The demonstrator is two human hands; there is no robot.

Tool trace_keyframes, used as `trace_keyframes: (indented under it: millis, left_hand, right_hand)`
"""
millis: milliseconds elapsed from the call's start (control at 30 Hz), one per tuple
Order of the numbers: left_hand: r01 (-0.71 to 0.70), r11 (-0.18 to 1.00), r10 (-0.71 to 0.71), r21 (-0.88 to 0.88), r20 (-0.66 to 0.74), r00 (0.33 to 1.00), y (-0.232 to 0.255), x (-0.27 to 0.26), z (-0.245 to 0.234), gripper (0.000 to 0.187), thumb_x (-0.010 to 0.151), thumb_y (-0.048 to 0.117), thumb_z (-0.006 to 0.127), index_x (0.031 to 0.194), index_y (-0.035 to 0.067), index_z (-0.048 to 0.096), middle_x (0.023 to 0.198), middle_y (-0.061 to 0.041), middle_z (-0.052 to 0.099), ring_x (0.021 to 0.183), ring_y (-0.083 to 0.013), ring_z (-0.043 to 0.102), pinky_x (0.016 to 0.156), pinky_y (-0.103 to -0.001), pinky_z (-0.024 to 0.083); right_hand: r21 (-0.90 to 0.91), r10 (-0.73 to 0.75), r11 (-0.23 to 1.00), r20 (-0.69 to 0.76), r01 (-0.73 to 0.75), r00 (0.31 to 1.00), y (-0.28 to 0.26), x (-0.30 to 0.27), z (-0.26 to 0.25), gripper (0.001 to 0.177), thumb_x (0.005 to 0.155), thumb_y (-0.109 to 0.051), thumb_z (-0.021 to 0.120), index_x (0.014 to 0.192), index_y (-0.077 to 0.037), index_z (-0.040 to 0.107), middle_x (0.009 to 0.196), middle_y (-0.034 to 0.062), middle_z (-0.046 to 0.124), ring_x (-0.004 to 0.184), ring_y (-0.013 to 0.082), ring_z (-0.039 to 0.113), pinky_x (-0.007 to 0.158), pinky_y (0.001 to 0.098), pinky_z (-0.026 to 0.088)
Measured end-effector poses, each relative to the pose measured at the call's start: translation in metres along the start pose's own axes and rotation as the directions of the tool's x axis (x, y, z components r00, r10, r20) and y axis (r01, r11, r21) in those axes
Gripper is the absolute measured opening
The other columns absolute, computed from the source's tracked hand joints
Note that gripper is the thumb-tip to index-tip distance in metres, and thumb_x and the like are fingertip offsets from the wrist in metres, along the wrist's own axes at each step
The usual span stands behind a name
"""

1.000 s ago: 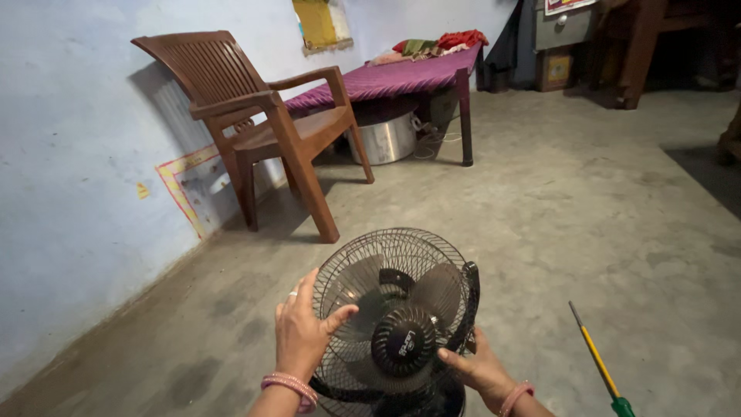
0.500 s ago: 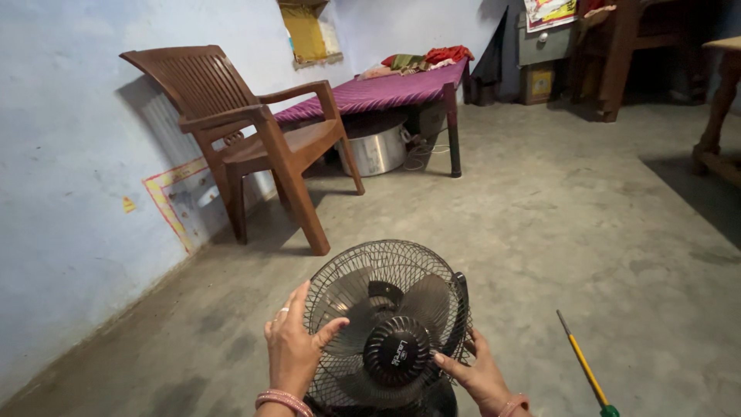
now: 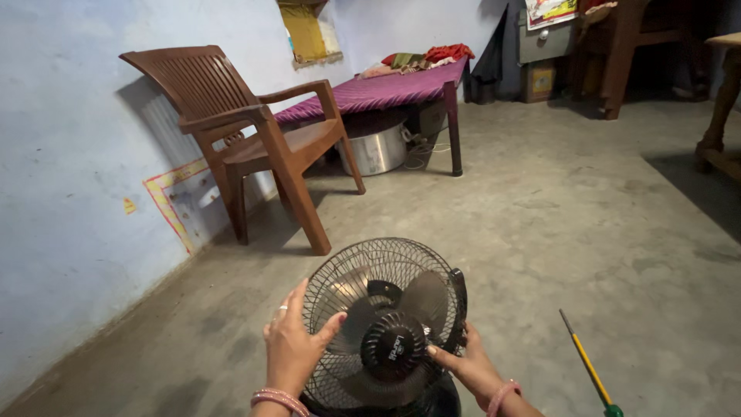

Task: The person adjusts the fan cage, rotates the fan head, and handles the power cord while seated on the floor. Tools including a screwdriver and pliers are visible nearby but not used during the clip.

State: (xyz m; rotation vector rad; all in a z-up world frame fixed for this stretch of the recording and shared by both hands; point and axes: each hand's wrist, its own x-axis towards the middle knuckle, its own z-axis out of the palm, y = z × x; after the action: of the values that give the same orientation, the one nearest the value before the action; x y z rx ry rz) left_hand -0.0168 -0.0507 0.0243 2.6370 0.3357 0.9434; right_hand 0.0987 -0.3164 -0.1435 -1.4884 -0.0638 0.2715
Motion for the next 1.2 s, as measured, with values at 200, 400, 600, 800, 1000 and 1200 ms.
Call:
trace_keyframes:
  millis: [200, 400, 600, 800, 1000, 1200]
  left_hand:
    - [0.085, 0.996, -0.083, -0.012, 0.091, 0.992, 0.007, 0.003, -0.005, 0.096, 0.075, 0.065, 0.074, 0.153, 0.020, 0.043, 0.146, -0.010, 0.055, 0.134, -0.0276, 0.054, 0.110, -0.058, 0.032]
    - [0.112, 0.993, -0.108, -0.033, 0.098, 0.989, 0.006, 0.000, -0.013, 0.100, 0.067, 0.060, 0.082, 0.150, 0.018, 0.045, 0.144, -0.011, 0.057, 0.134, -0.0286, 0.053, 0.112, -0.055, 0.033]
    - [0.081, 0.996, -0.077, -0.042, 0.096, 0.992, 0.002, 0.000, -0.010, 0.104, 0.065, 0.067, 0.080, 0.149, 0.017, 0.046, 0.145, -0.011, 0.056, 0.135, -0.0283, 0.053, 0.113, -0.052, 0.035]
    - [0.173, 0.985, -0.174, 0.025, 0.076, 0.982, 0.006, -0.003, -0.014, 0.107, 0.064, 0.072, 0.078, 0.147, 0.013, 0.045, 0.141, -0.013, 0.058, 0.131, -0.0288, 0.056, 0.108, -0.052, 0.041]
    - [0.237, 0.971, -0.237, 0.022, 0.026, 0.971, 0.017, -0.006, -0.016, 0.098, 0.064, 0.066, 0.081, 0.142, 0.012, 0.056, 0.138, -0.015, 0.058, 0.126, -0.0309, 0.058, 0.105, -0.049, 0.046]
    - [0.192, 0.979, -0.196, -0.069, -0.060, 0.979, 0.018, -0.009, -0.019, 0.094, 0.061, 0.061, 0.085, 0.133, 0.006, 0.061, 0.129, -0.016, 0.062, 0.117, -0.0338, 0.062, 0.098, -0.044, 0.051]
  right_hand:
    - [-0.142, -0.063, 0.988, 0.000, 0.062, 0.998, 0.000, 0.003, -0.004, 0.111, 0.074, -0.039, 0.087, 0.156, -0.005, 0.021, 0.152, 0.0185, 0.047, 0.143, 0.0279, 0.047, 0.117, 0.0424, 0.041]
    - [-0.154, -0.044, 0.987, 0.041, 0.050, 0.998, 0.003, -0.004, -0.010, 0.117, 0.067, -0.038, 0.091, 0.156, -0.007, 0.023, 0.149, 0.0169, 0.054, 0.141, 0.0272, 0.051, 0.117, 0.0414, 0.040]
    - [-0.103, -0.019, 0.994, 0.019, 0.021, 1.000, 0.007, -0.005, -0.009, 0.120, 0.068, -0.035, 0.093, 0.157, -0.006, 0.018, 0.147, 0.0209, 0.053, 0.138, 0.0281, 0.052, 0.115, 0.0407, 0.042]
    - [-0.118, 0.088, 0.989, -0.047, -0.093, 0.995, 0.000, -0.011, -0.004, 0.118, 0.072, -0.037, 0.090, 0.160, -0.015, 0.014, 0.144, 0.0191, 0.054, 0.118, 0.0328, 0.067, 0.084, 0.0451, 0.060]
    - [0.000, 0.059, 0.998, -0.056, -0.059, 0.997, -0.008, -0.012, 0.004, 0.117, 0.070, -0.034, 0.091, 0.157, -0.013, 0.015, 0.142, 0.0208, 0.056, 0.105, 0.0361, 0.069, 0.071, 0.0429, 0.060]
    - [-0.093, -0.031, 0.996, -0.123, 0.019, 0.992, -0.012, -0.014, -0.001, 0.114, 0.070, -0.034, 0.089, 0.157, -0.011, 0.018, 0.142, 0.0235, 0.052, 0.110, 0.0286, 0.068, 0.076, 0.0379, 0.062]
